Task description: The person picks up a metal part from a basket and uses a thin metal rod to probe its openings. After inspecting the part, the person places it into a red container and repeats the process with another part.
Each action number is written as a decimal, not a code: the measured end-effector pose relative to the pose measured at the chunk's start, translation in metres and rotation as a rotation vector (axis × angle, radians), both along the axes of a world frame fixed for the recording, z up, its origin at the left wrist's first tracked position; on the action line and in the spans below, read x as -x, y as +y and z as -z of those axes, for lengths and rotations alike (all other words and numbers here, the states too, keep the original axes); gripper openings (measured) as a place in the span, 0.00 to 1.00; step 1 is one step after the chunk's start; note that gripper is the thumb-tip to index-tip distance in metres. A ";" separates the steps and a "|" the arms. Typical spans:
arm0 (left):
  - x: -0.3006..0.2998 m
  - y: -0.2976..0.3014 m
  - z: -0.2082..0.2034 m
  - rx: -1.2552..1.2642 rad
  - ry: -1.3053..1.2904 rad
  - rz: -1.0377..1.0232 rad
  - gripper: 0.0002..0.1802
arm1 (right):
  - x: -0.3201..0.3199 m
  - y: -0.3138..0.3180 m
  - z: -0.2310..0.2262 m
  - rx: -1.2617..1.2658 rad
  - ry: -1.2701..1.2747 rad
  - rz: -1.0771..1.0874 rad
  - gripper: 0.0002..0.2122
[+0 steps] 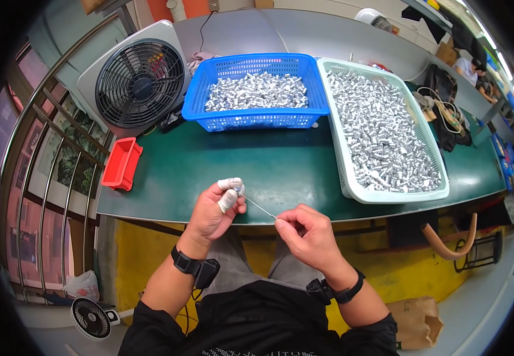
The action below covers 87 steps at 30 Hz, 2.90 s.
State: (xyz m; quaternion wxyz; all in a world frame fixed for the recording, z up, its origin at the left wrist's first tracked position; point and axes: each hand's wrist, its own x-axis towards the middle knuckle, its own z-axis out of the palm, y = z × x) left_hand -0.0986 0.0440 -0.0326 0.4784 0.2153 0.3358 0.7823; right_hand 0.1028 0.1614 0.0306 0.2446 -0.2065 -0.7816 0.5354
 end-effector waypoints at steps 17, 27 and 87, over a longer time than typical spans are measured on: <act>-0.001 0.006 -0.016 0.160 -0.017 0.274 0.08 | 0.008 -0.003 -0.005 -0.451 0.107 0.005 0.03; -0.005 0.010 -0.022 0.121 -0.180 0.239 0.04 | 0.020 0.011 0.004 -0.901 0.214 0.037 0.07; 0.000 -0.009 -0.019 0.112 -0.086 0.064 0.16 | 0.015 0.000 0.001 -0.018 0.042 -0.041 0.03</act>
